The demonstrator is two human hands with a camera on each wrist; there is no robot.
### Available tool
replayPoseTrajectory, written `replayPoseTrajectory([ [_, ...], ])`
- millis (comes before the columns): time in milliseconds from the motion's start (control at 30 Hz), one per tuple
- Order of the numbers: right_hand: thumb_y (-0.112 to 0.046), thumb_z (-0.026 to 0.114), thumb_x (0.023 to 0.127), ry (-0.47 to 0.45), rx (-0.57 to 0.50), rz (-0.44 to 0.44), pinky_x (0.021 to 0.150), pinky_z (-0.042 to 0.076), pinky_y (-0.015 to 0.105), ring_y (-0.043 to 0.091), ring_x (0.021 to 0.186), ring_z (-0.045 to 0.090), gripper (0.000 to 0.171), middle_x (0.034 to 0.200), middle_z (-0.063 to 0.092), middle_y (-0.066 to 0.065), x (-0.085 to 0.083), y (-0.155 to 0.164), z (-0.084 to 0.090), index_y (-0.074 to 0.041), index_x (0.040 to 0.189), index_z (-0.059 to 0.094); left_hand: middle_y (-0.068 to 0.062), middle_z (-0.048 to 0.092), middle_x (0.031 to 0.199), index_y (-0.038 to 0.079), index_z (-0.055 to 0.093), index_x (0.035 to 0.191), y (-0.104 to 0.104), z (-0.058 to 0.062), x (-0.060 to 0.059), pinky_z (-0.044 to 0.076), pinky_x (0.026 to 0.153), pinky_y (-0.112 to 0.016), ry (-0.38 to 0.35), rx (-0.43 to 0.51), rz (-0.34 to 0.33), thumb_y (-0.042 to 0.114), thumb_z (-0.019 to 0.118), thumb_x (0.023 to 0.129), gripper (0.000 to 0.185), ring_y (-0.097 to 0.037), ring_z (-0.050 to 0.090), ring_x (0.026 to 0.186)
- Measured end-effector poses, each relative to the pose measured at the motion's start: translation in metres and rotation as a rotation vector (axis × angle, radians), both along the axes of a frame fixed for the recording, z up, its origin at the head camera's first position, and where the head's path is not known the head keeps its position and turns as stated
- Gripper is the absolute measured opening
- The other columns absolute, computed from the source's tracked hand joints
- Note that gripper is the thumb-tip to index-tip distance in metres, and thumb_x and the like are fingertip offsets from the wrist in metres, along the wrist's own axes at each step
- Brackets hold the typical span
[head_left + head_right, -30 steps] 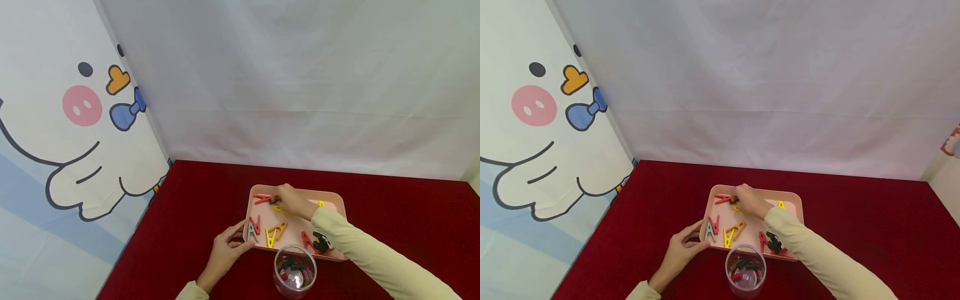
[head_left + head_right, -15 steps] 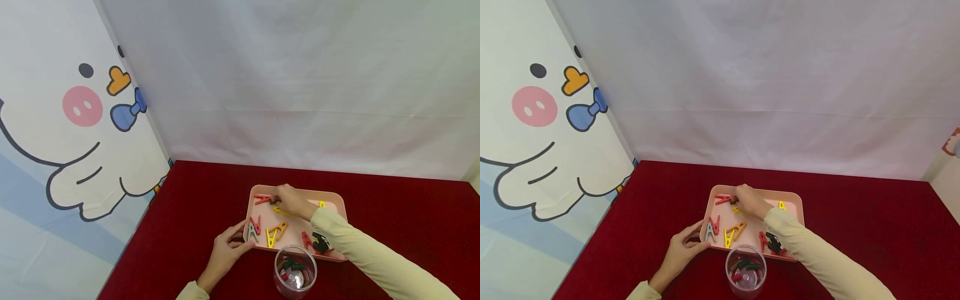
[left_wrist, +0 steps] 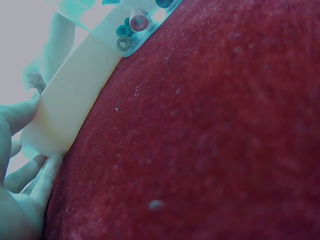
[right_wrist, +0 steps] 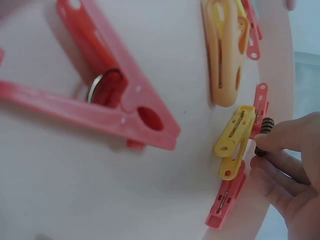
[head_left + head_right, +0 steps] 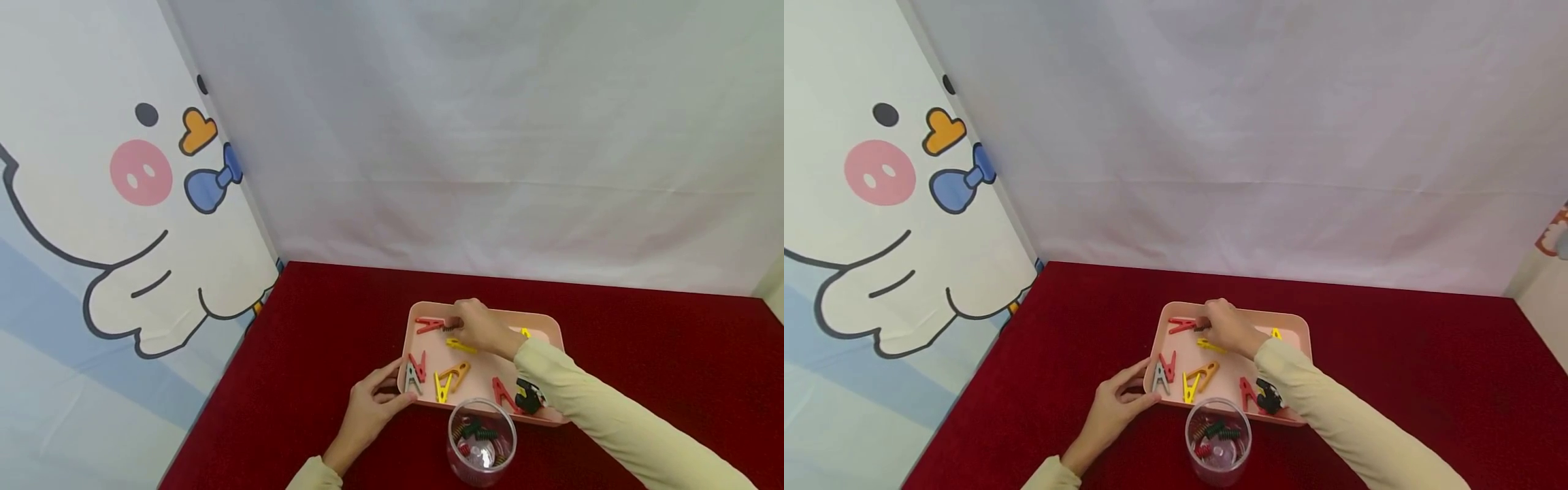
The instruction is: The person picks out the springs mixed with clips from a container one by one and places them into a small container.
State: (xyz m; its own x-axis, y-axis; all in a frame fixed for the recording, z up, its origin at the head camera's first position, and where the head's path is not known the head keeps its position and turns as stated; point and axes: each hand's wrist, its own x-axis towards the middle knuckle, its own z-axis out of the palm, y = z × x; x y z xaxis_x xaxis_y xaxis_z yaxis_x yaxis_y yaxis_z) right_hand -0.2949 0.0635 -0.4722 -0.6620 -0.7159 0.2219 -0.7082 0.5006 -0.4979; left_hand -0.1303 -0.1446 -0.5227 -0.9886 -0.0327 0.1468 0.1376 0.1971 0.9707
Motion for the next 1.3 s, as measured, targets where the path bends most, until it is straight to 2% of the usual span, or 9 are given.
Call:
replayPoseTrajectory([
  [200,0.006,0.07,0.076,0.028,-0.04,0.027,0.062,0.051,0.026,0.016,0.071,0.059,0.011,0.078,0.064,0.004,0.007,0.005,0.009,-0.005,0.078,0.068,-0.023,0.059,0.112,0.001,0.054,0.133,0.001,0.022,0.003,0.055,0.075,-0.03,0.008,0.007,-0.018,0.006,0.076,0.079,0.059,-0.037,0.059,0.101],
  [367,0.005,0.071,0.075,0.044,-0.055,0.038,0.064,0.054,0.032,0.017,0.072,0.061,0.012,0.079,0.064,0.005,0.011,0.011,0.013,-0.005,0.077,0.067,-0.024,0.058,0.112,0.0,0.052,0.134,0.002,0.035,0.005,0.055,0.076,-0.03,-0.022,-0.016,-0.023,0.005,0.075,0.08,0.058,-0.037,0.058,0.102],
  [500,0.005,0.072,0.075,0.048,-0.057,0.029,0.065,0.055,0.034,0.017,0.072,0.061,0.012,0.079,0.065,0.005,0.014,0.015,0.014,-0.006,0.077,0.067,-0.024,0.058,0.114,0.001,0.052,0.134,0.002,0.037,0.006,0.054,0.077,-0.028,-0.039,-0.021,-0.021,0.006,0.075,0.081,0.058,-0.037,0.057,0.104],
  [867,0.004,0.072,0.075,0.075,-0.067,0.028,0.06,0.051,0.026,0.014,0.07,0.059,0.012,0.077,0.063,0.001,0.024,0.026,0.021,-0.007,0.077,0.067,-0.021,0.058,0.116,0.002,0.053,0.134,0.002,0.034,0.007,0.054,0.077,-0.027,-0.048,-0.018,-0.007,0.007,0.076,0.08,0.058,-0.033,0.058,0.104],
  [1300,0.005,0.069,0.078,0.041,-0.05,0.02,0.06,0.051,0.026,0.012,0.074,0.06,0.014,0.085,0.067,0.002,0.038,0.04,0.027,-0.007,0.085,0.07,-0.021,0.059,0.115,0.002,0.053,0.134,0.006,0.034,0.012,0.054,0.077,-0.027,-0.045,-0.028,-0.005,0.009,0.076,0.081,0.058,-0.034,0.058,0.104],
])
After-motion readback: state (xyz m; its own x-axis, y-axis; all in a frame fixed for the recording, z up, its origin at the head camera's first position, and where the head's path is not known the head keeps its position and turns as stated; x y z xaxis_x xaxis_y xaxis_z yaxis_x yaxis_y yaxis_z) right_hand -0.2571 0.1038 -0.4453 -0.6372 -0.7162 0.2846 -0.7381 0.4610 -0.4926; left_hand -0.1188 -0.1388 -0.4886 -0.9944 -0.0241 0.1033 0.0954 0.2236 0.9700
